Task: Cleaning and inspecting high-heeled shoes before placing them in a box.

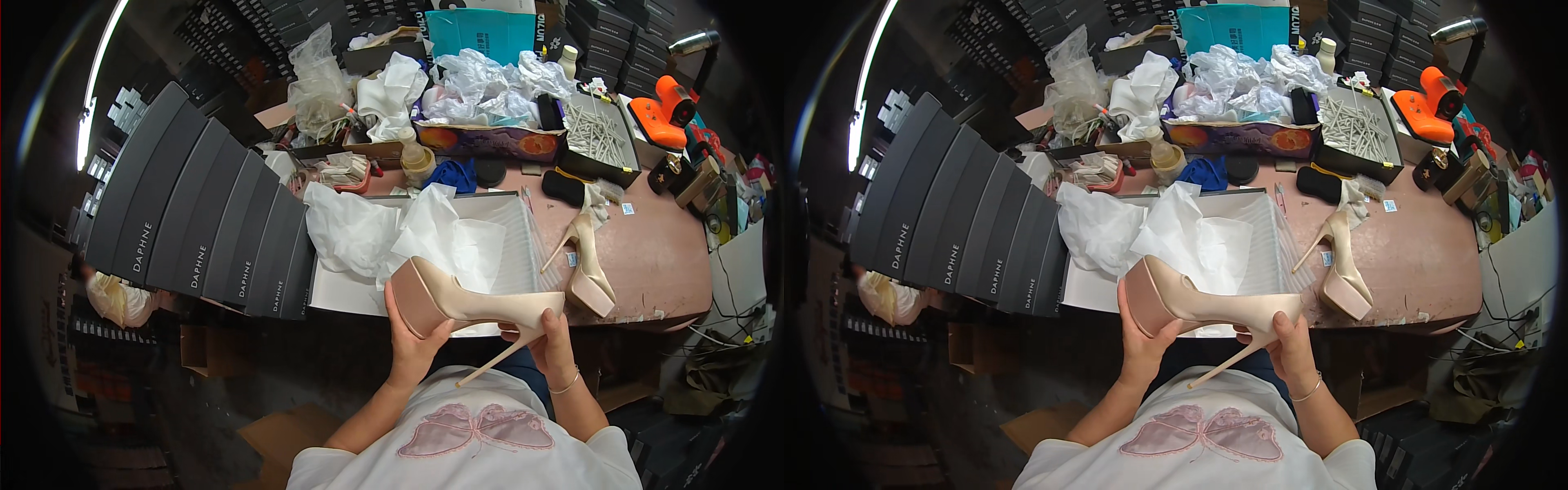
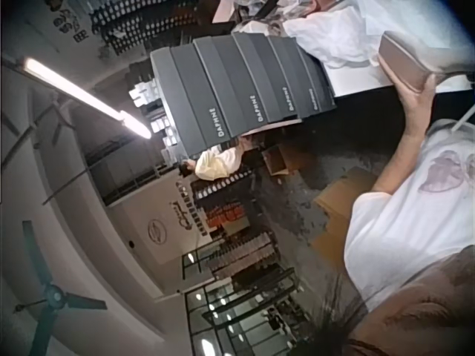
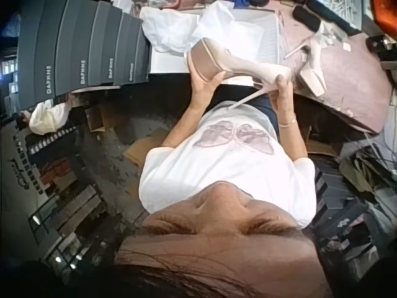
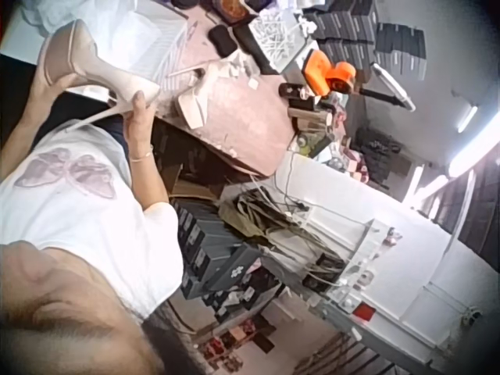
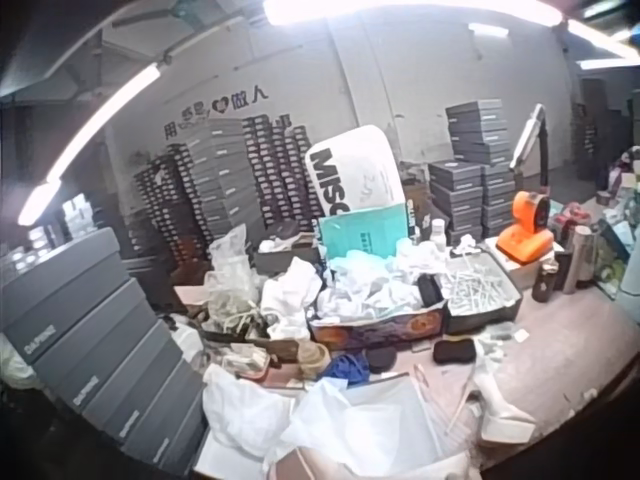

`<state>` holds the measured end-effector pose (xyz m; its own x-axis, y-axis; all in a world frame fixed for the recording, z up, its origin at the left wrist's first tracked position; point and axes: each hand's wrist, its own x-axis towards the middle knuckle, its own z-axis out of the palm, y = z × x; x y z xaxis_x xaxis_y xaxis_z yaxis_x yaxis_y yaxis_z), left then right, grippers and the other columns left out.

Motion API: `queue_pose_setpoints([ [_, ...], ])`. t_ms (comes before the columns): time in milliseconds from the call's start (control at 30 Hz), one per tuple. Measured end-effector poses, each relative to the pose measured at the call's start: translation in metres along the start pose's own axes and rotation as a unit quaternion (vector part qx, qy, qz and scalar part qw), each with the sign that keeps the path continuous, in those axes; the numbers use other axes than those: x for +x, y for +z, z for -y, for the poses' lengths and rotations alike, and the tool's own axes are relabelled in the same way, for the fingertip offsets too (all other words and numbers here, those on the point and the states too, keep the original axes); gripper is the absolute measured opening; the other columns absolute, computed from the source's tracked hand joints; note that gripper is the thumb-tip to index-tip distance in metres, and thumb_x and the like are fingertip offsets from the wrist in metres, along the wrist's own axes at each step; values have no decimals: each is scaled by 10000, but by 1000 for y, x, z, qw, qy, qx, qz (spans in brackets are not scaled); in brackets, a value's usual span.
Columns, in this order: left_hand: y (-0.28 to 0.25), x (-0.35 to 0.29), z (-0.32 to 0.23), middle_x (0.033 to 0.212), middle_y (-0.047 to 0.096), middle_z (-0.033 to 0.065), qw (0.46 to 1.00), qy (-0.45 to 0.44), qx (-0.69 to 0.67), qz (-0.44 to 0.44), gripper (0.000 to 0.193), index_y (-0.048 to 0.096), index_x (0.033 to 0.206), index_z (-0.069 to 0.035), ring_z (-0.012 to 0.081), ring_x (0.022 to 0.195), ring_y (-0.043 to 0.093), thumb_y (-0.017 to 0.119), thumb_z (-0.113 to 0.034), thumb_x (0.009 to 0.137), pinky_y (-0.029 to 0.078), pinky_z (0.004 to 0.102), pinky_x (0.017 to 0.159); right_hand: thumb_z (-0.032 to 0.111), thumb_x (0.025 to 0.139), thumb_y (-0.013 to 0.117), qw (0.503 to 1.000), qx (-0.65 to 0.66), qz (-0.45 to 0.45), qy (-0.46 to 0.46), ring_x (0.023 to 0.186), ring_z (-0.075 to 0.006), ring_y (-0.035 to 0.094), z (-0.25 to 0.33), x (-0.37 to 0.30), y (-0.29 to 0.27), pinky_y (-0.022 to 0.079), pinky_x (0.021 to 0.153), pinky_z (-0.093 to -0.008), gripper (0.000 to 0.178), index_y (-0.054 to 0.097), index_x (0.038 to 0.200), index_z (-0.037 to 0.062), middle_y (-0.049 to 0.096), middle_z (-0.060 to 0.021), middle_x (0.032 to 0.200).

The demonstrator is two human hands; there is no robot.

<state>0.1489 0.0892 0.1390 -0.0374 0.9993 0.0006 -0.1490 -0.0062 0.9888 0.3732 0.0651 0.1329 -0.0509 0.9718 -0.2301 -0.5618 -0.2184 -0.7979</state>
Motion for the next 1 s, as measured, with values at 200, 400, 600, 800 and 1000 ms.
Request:
queue_pose_setpoints([
  [200,-4,-3,10,1471,231,214,993,62,105,3,1098,19,1506,-28,292,1347,320,796,-95,733,331,394,1088,550,902,543,999,43,2,34,945,-291,683,-17,1,-7,589,810,-379,715,491,1237,-80,647,-215,1065],
  [400,-9,-2,4,1472,237,203,974,106,199,15,1088,13,1509,-46,291,1341,340,787,-93,745,351,392,1080,551,907,524,988,121,-21,94,1009,-304,662,-28,1,-9,574,855,-387,706,480,1266,-55,634,-220,1114],
  [600,-10,-7,3,1466,261,192,978,118,174,14,1062,21,1512,-64,272,1337,349,769,-73,759,357,390,1077,561,863,560,993,91,10,69,1009,-313,658,-32,1,-10,576,853,-390,727,481,1277,-31,616,-215,1150],
  [800,-11,0,-10,1415,356,169,995,15,-91,-23,902,108,1494,-13,266,1295,401,682,-321,869,358,386,1061,436,788,708,995,104,-5,0,989,-324,642,-24,2,-11,577,796,-427,629,478,1201,21,605,-216,1116],
  [1000,-62,14,14,1294,546,151,888,-253,-242,299,894,395,1395,59,259,1206,523,292,-697,929,388,387,1044,507,715,730,986,-103,123,-44,976,-266,662,46,59,-21,547,838,-351,732,470,1168,-5,637,-204,1041],
])
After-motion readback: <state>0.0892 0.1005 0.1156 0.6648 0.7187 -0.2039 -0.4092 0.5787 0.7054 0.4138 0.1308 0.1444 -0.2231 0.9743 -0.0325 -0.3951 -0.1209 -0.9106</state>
